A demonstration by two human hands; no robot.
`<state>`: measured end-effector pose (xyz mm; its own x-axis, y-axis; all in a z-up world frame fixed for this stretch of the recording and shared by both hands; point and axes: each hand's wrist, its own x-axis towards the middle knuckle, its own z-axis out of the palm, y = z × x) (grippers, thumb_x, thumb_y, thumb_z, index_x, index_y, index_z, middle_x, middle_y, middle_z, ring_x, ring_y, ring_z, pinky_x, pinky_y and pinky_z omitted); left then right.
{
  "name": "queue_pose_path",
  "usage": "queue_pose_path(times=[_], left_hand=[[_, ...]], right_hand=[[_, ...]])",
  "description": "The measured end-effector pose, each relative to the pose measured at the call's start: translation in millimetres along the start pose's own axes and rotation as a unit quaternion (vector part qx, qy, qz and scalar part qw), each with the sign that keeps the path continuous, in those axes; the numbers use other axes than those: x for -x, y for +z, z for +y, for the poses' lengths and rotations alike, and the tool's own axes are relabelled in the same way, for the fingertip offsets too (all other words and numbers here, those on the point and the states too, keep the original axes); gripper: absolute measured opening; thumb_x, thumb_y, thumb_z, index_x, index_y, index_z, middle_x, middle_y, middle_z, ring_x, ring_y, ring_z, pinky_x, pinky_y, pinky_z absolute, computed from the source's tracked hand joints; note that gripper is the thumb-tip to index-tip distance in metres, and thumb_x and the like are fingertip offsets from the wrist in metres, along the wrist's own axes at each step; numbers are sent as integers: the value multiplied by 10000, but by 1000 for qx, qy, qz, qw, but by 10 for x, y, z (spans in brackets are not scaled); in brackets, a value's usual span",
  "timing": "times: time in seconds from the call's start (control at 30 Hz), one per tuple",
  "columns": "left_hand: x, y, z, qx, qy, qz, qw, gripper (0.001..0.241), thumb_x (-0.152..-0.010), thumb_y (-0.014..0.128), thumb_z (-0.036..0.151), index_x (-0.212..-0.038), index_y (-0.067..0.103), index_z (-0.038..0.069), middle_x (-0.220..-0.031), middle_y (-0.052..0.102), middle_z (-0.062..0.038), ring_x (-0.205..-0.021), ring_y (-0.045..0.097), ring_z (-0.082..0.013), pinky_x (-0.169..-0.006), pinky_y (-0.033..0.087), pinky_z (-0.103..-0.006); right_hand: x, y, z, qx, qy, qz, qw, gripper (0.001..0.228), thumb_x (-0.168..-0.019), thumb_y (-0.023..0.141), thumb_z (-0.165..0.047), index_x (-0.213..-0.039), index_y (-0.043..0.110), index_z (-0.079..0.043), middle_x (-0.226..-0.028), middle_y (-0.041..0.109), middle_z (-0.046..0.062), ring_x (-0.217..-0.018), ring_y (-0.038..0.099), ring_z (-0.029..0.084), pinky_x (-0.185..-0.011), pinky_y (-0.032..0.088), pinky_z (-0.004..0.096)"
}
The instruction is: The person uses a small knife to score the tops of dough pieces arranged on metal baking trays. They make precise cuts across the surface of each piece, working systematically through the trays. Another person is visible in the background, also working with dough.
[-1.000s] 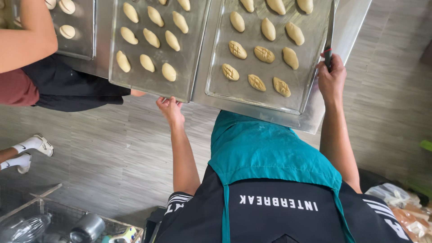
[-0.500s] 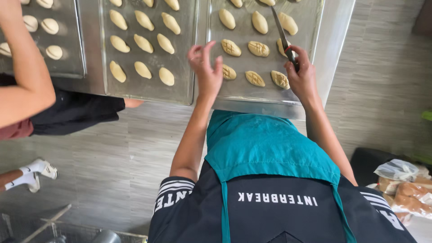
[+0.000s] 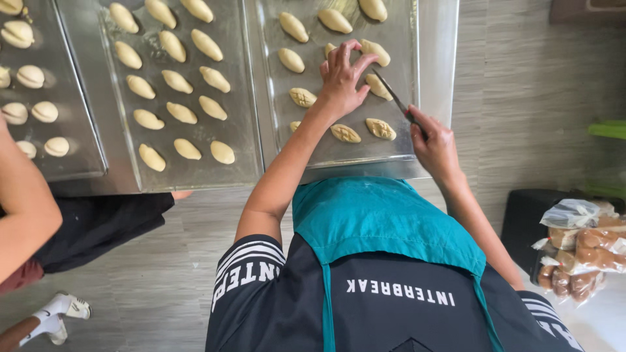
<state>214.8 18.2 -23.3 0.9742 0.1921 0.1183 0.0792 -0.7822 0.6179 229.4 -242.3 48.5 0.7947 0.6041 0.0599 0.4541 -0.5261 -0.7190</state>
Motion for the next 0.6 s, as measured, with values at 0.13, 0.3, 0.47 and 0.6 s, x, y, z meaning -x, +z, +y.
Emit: queue_pose_path(times=[0.13, 0.3, 0.47, 0.6], left_hand=[[-118, 30, 6, -10, 56, -59, 997, 675, -653, 891, 191, -1277, 665, 317, -1431, 323, -65, -1333, 302, -327, -1048, 331, -592], [-201, 107, -28, -25, 129, -86, 988, 541, -596, 920, 198, -1105, 763, 292, -1443, 345, -63, -1372, 290, -327, -1077, 257, -559], [-269, 212, -107, -22, 169, -60, 984, 349, -606, 922, 194, -920, 789, 267, -1420, 393, -33, -1372, 298, -310, -1103, 237, -529], [-254, 261, -144, -4, 176, -57, 983, 312, -613, 927, 198, -879, 773, 249, -1374, 409, -29, -1369, 312, -308, -1098, 240, -530]], right_hand=[[69, 39, -122, 30, 66, -22, 997, 448, -966, 621, -26, -1403, 647, -119, -923, 664, 193, -752, 647, 327, -711, 519, 425], [76, 157, -208, 46, 90, -11, 995, 455, -972, 614, -32, -1416, 636, -128, -890, 641, 189, -744, 637, 341, -691, 506, 440], [86, 195, -265, 36, 106, -11, 994, 458, -979, 599, -28, -1421, 627, -141, -897, 635, 183, -759, 640, 343, -708, 510, 448], [83, 240, -340, 48, 121, -12, 991, 446, -983, 599, -36, -1416, 629, -140, -903, 632, 192, -773, 644, 365, -720, 511, 470]])
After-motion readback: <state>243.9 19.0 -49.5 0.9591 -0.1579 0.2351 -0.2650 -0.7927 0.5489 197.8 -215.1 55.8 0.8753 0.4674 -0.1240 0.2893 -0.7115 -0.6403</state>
